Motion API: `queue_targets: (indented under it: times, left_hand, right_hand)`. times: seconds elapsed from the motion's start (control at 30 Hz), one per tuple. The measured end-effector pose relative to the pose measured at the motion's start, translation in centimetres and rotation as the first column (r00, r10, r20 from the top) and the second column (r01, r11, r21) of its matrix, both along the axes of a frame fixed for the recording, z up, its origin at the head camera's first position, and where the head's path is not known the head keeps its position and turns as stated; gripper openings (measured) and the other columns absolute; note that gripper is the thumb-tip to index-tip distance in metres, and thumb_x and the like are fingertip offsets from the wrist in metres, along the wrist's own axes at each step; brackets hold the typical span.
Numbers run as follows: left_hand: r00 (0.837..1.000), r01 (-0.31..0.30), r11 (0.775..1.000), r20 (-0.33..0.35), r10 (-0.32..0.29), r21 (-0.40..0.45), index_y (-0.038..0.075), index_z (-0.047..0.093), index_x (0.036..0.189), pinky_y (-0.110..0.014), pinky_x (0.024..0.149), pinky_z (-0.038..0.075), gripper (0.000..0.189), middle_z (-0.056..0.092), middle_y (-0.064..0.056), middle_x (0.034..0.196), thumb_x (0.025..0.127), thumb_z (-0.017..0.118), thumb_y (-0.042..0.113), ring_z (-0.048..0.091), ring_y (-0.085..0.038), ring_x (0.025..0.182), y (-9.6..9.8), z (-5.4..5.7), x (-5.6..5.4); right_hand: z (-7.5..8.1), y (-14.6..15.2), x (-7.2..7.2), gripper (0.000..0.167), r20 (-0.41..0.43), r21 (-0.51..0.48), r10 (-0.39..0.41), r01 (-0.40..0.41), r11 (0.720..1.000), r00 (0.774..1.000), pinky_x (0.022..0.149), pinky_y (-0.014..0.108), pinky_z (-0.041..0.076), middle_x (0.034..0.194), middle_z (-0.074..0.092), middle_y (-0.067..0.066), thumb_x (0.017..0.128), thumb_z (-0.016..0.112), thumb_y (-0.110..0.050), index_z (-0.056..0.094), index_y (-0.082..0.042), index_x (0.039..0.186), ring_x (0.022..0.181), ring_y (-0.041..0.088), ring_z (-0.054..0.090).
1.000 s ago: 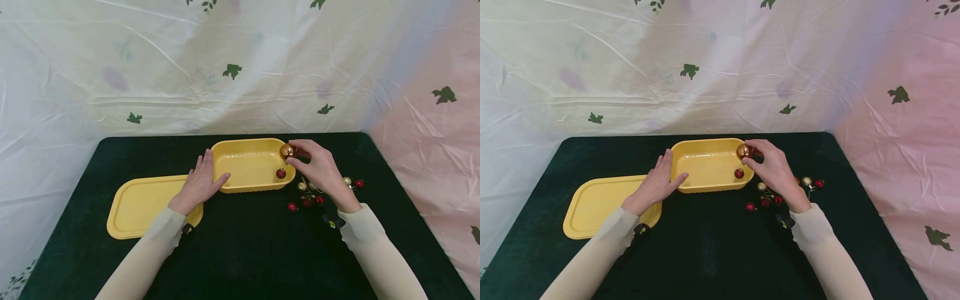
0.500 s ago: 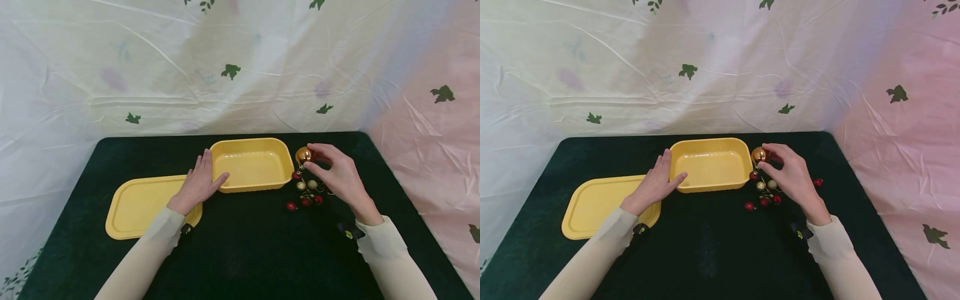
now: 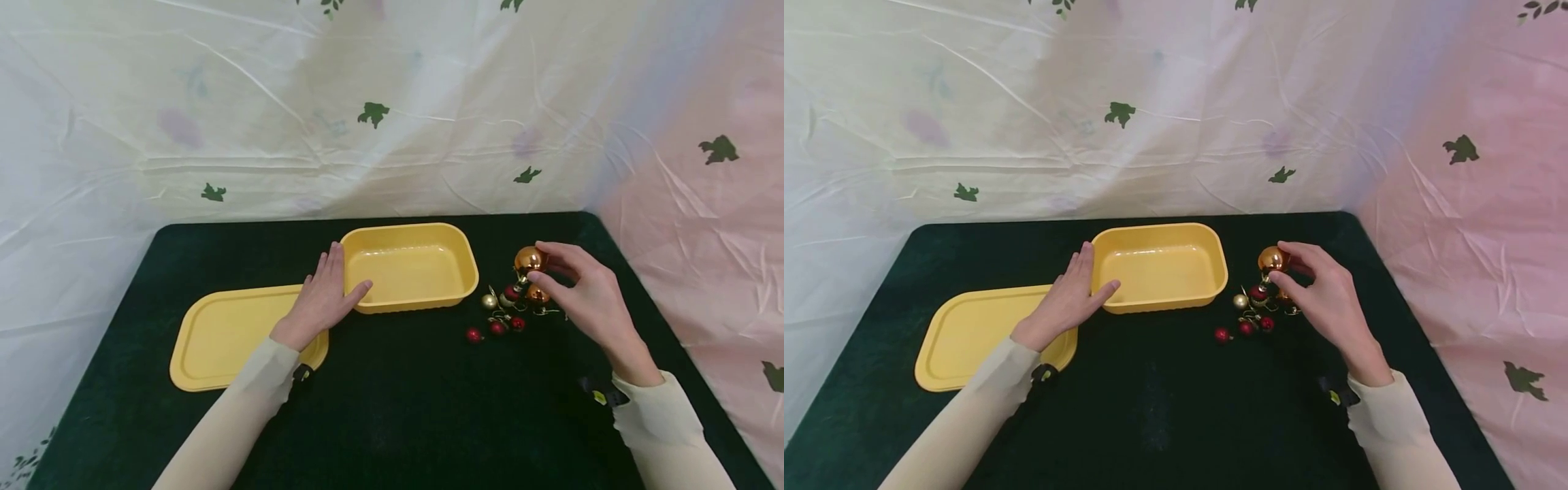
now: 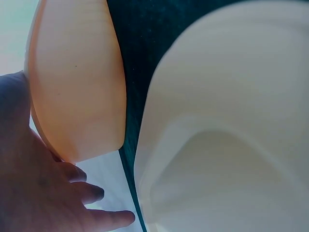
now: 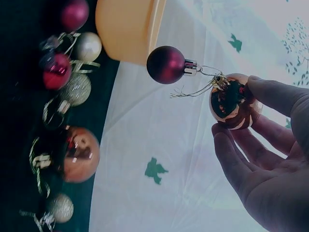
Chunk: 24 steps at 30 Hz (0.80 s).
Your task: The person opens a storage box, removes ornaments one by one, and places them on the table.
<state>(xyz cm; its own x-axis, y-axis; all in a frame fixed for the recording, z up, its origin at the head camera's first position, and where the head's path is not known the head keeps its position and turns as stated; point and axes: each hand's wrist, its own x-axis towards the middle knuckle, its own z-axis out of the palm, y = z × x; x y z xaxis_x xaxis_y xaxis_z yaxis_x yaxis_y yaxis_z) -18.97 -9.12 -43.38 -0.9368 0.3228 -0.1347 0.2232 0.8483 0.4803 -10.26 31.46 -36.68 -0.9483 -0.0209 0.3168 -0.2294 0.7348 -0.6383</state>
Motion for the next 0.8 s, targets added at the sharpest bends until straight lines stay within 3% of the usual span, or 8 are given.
queue_targets:
  times: [0.3,0.5,0.8]
  left_hand:
    - [1.0,0.007,1.0,-0.002,-0.007,0.001,0.007,-0.013,0.164,-0.065,0.123,0.014,0.104,-0.01,-0.012,0.173,0.101,0.038,0.072,0.0,-0.036,0.159,0.0,0.0,0.0]
    - [1.0,0.003,1.0,0.009,-0.003,-0.002,0.008,-0.014,0.164,-0.065,0.123,0.013,0.104,-0.012,-0.011,0.173,0.101,0.038,0.072,-0.001,-0.036,0.159,-0.1,0.0,0.0]
    - [1.0,0.009,1.0,0.008,-0.009,0.005,0.008,-0.013,0.164,-0.065,0.123,0.013,0.104,-0.01,-0.013,0.173,0.101,0.038,0.072,-0.001,-0.037,0.159,-0.1,0.1,0.0]
  right_hand:
    - [-0.8,2.0,1.6,0.048,0.041,0.046,-0.074,0.072,0.996,0.996,0.084,-0.003,0.038,0.132,0.064,0.01,0.098,0.074,-0.03,0.062,-0.014,0.142,0.104,-0.014,0.052]
    - [-1.9,3.3,2.3,0.047,0.05,0.079,-0.095,0.091,0.993,0.994,0.085,-0.003,0.038,0.131,0.065,0.012,0.098,0.074,-0.029,0.063,-0.012,0.141,0.103,-0.014,0.051]
    - [-4.4,4.8,3.1,0.048,0.146,0.112,-0.067,0.05,0.992,0.987,0.085,0.0,0.039,0.131,0.063,0.016,0.1,0.072,-0.031,0.061,-0.01,0.142,0.114,0.031,0.063]
